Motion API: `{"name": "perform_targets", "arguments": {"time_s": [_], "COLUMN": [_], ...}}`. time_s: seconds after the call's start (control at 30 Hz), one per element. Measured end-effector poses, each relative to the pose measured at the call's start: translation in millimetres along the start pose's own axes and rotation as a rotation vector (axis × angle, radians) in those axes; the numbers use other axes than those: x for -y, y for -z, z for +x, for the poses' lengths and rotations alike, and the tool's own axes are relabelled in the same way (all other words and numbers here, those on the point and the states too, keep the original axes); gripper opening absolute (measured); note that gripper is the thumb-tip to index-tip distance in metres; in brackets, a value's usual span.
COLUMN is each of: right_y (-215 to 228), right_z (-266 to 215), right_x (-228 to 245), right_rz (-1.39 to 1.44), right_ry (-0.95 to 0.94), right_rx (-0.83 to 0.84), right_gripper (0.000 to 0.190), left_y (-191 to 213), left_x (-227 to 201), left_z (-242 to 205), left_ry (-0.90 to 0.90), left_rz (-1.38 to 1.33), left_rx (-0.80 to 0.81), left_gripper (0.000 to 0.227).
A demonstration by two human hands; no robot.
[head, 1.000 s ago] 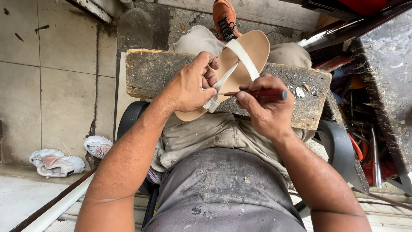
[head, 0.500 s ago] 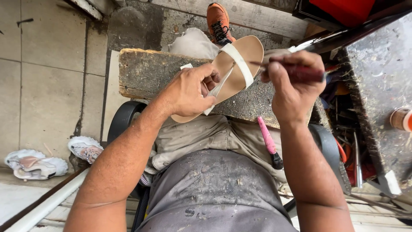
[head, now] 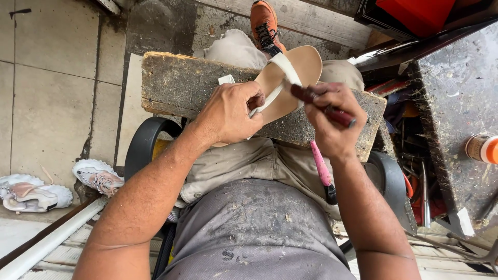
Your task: The person uses a knife to scrape and clean the straps and sole of a white sandal. They then use a brush to sweep away debris from the sandal's surface and sole.
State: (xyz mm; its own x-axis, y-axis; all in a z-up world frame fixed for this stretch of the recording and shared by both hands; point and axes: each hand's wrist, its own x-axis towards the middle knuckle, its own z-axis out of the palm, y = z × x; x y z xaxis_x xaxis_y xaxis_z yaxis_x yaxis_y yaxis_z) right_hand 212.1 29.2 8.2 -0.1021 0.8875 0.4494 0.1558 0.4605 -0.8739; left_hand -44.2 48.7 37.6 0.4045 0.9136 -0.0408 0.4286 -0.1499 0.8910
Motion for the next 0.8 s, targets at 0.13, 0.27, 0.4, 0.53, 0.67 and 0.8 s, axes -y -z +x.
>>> {"name": "perform_targets", "arguments": {"time_s": [0.13,0.27,0.4,0.53,0.67,0.8], "right_y": [-3.8,-4.4,-17.9,-14.6,-13.1,-11.0], "right_z": [-12.5,-12.5,-15.8,-14.7,-6.4,6.8], "right_x": [1.3,-1.3,24.0,2.4,12.5,16.3], "right_rz": [0.080,0.009,0.053,0.007,0.013,0.012], "right_ry": [-0.046,-0.019,-0.052,-0.022,-0.002,-0.003], "right_rx": [-0.026,-0.039,0.033,-0.075,0.021,0.015], "right_gripper": [0.015,0.017,0.015,0.013,0.014,0.015], "left_y": [-4.8,-4.1,-2.7,-1.8,-2.0,0.4], "left_x": [10.2,16.5,15.0,11.0,8.8,3.8], "left_z": [-1.8,0.0,-1.4,-3.4,-6.3,-5.7], "left_ry": [0.025,0.014,0.021,0.027,0.056,0.046], "left_rz": [-0.010,-0.004,-0.026,-0.017,-0.044,-0.020], "left_rx": [-0.019,-0.024,-0.041,-0.020,0.001,0.009], "left_gripper": [0.005,0.007,0.018,0.024,0.030,0.035]}}
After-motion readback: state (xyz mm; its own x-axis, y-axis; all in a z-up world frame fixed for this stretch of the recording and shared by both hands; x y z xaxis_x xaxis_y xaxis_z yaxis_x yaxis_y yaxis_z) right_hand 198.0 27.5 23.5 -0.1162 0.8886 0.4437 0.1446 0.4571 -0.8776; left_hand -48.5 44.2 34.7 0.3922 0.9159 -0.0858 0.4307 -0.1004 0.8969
